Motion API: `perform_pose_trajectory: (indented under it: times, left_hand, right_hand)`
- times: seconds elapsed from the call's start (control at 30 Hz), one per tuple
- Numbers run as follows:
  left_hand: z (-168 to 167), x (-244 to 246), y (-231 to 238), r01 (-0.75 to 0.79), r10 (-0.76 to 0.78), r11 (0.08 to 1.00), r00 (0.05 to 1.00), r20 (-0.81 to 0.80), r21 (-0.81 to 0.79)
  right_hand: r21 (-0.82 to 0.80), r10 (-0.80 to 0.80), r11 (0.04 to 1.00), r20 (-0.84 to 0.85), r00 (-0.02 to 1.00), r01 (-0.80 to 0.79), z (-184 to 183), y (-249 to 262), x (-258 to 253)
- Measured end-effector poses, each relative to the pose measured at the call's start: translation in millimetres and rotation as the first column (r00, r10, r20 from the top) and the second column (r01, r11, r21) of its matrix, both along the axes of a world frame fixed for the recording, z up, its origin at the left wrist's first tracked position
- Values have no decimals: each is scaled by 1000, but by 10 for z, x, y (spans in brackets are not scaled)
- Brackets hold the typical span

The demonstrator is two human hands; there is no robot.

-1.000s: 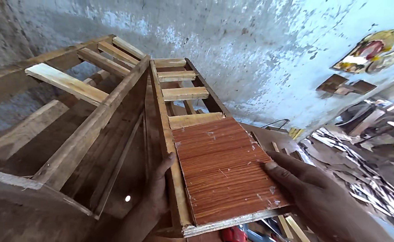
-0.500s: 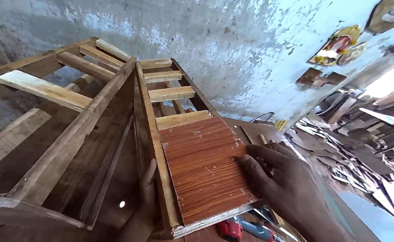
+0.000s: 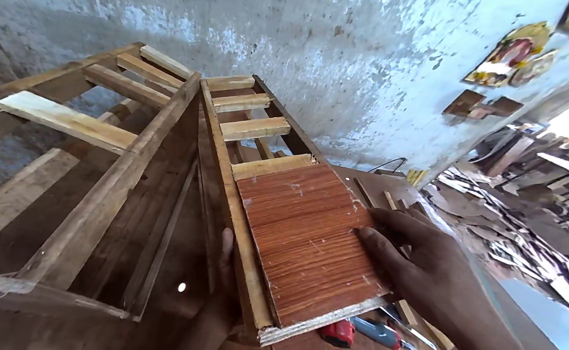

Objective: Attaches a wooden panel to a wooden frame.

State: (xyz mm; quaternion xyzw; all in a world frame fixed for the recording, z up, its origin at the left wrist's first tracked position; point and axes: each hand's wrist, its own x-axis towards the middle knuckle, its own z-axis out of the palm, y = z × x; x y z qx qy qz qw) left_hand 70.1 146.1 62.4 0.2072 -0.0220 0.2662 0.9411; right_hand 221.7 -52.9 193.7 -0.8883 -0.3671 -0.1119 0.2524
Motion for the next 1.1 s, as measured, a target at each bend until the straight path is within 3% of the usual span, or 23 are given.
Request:
perform_pose_trajectory:
  times: [0.1,0.3,0.43,0.5,0.6,0.9,1.1]
  left_hand:
    - [57,-17,-22,-31,28,999,995,-92,-29]
    - [-4,-3,4,41,-41,999,999,-4,-4]
    - [-51,67,29,84,-81,996,986,145,-14]
    - [25,39,9,62,-58,998,991,122,-26]
    - [-30,93,19,74,-67,997,965,254,-15]
    - [-29,101,12,37,-41,999,980,194,21]
    - [-225,253,33,58,-35,996,947,320,-63]
  right_hand:
    - [-48,-20,999,24,1000,21,14,5,-25]
    - [-130,-12,991,68,998,21,90,60,-135]
    - [-131,-11,991,54,998,18,102,61,-133]
    - [-136,-15,990,47,999,21,110,70,-133]
    - [-132,-23,991,51,998,30,101,71,-140]
    - [-133,-49,990,60,997,56,76,83,-162]
    - [-124,27,992,106,994,-13,22,65,-50]
